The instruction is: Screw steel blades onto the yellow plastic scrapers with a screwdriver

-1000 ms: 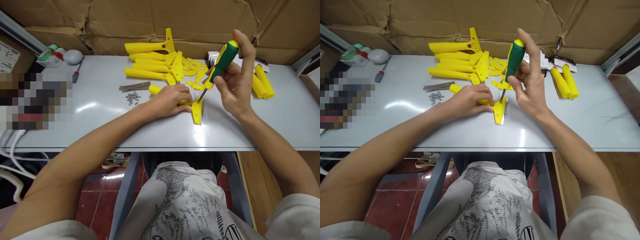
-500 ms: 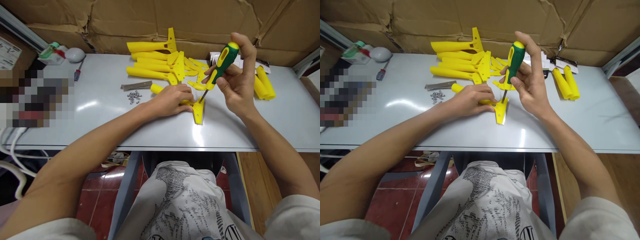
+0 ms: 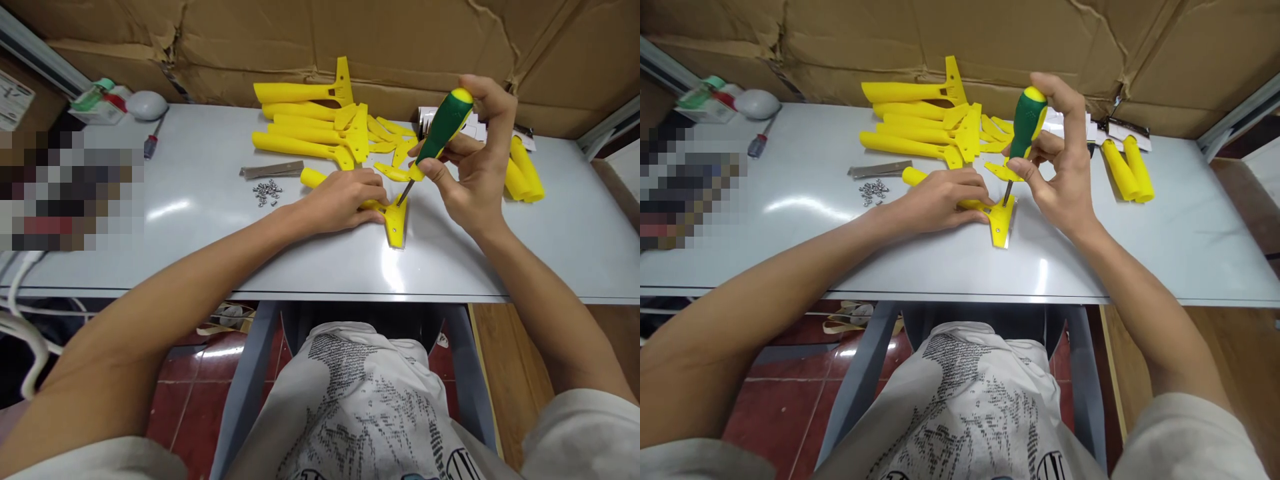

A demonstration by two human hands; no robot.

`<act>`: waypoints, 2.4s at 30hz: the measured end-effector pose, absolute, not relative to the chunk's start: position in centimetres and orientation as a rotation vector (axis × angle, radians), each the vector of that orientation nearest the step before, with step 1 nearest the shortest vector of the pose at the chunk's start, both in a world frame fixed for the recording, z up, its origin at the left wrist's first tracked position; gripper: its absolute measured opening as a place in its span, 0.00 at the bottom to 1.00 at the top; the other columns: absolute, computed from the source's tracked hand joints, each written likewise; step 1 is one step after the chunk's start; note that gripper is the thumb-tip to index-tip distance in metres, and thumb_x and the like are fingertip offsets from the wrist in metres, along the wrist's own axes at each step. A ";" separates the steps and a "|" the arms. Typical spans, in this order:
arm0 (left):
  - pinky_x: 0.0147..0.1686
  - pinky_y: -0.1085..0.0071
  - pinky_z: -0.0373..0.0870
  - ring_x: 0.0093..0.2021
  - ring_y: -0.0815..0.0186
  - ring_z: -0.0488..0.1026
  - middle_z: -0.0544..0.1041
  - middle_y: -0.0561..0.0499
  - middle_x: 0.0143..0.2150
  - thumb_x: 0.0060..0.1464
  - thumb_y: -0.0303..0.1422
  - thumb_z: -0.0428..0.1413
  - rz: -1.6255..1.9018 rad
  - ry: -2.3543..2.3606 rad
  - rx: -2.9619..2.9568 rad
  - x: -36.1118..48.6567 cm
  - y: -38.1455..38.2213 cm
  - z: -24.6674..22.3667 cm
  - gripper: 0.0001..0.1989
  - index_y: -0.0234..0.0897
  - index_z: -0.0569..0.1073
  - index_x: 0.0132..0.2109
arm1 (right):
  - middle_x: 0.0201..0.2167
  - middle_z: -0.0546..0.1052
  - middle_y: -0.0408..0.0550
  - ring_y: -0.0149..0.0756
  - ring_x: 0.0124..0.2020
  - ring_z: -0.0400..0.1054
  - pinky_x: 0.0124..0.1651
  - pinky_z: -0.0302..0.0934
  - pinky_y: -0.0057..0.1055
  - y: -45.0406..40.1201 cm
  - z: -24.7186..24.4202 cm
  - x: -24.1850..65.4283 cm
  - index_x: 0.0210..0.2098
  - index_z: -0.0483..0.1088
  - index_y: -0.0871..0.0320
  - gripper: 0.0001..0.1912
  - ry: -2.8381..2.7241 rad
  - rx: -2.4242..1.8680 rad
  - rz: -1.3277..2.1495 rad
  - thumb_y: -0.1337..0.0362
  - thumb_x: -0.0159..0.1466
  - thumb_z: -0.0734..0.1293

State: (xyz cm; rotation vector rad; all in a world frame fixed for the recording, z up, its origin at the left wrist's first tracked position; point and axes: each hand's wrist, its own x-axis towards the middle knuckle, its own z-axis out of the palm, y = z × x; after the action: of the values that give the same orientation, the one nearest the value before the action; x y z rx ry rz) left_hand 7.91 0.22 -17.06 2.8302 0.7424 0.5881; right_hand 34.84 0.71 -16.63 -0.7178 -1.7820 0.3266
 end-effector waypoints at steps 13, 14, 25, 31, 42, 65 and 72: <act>0.47 0.59 0.73 0.55 0.50 0.82 0.85 0.42 0.52 0.75 0.39 0.64 0.528 0.844 2.908 8.4 -1.0 -16.3 0.11 0.37 0.86 0.54 | 0.80 0.65 0.43 0.50 0.48 0.84 0.43 0.86 0.51 -0.5 -16.6 34.0 0.78 0.56 0.21 0.48 -1.780 -0.772 0.200 0.34 0.66 0.79; 0.46 0.59 0.73 0.55 0.50 0.82 0.85 0.42 0.52 0.75 0.38 0.64 0.519 0.842 2.922 8.5 -1.2 -16.1 0.11 0.37 0.86 0.53 | 0.79 0.66 0.43 0.49 0.46 0.83 0.43 0.85 0.50 -0.5 -16.5 34.2 0.78 0.57 0.21 0.48 -1.788 -0.770 0.200 0.35 0.66 0.79; 0.41 0.60 0.69 0.52 0.52 0.82 0.85 0.42 0.51 0.77 0.36 0.60 0.575 0.816 2.981 8.5 -1.4 -16.5 0.10 0.38 0.86 0.51 | 0.82 0.56 0.43 0.47 0.47 0.83 0.51 0.84 0.54 2.0 -17.0 34.7 0.78 0.56 0.23 0.45 -1.646 -0.591 0.182 0.23 0.66 0.68; 0.42 0.60 0.70 0.53 0.52 0.83 0.85 0.42 0.51 0.79 0.37 0.59 0.564 0.802 2.976 8.5 -1.2 -16.6 0.12 0.37 0.86 0.52 | 0.76 0.67 0.42 0.47 0.47 0.86 0.48 0.87 0.51 2.8 -17.7 35.6 0.78 0.55 0.21 0.49 -1.710 -0.559 0.299 0.22 0.64 0.72; 0.44 0.60 0.72 0.54 0.52 0.81 0.85 0.41 0.53 0.79 0.38 0.58 0.508 0.821 2.956 8.4 -1.3 -16.3 0.13 0.38 0.86 0.56 | 0.62 0.79 0.44 0.54 0.55 0.86 0.56 0.83 0.55 1.4 -18.0 34.8 0.78 0.54 0.24 0.49 -1.674 -0.667 0.406 0.28 0.65 0.76; 0.43 0.60 0.72 0.52 0.53 0.81 0.85 0.42 0.51 0.78 0.38 0.60 0.539 0.824 3.030 8.6 -1.4 -16.5 0.12 0.38 0.86 0.54 | 0.62 0.78 0.48 0.55 0.54 0.84 0.42 0.85 0.51 1.7 -18.1 34.2 0.72 0.55 0.29 0.48 -1.676 -0.728 0.208 0.24 0.63 0.76; 0.41 0.61 0.71 0.50 0.54 0.82 0.85 0.42 0.50 0.79 0.38 0.59 0.549 0.814 3.060 8.5 -1.5 -16.6 0.13 0.37 0.86 0.56 | 0.60 0.80 0.47 0.61 0.62 0.83 0.44 0.87 0.52 3.0 -20.2 33.9 0.74 0.54 0.28 0.49 -1.599 -0.716 0.226 0.28 0.64 0.78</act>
State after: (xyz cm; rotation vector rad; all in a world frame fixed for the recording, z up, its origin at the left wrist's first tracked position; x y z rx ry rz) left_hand 8.52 -1.48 -16.60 3.0596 0.8138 0.5492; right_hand 33.86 3.01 -20.18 -0.7162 -1.5989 0.2256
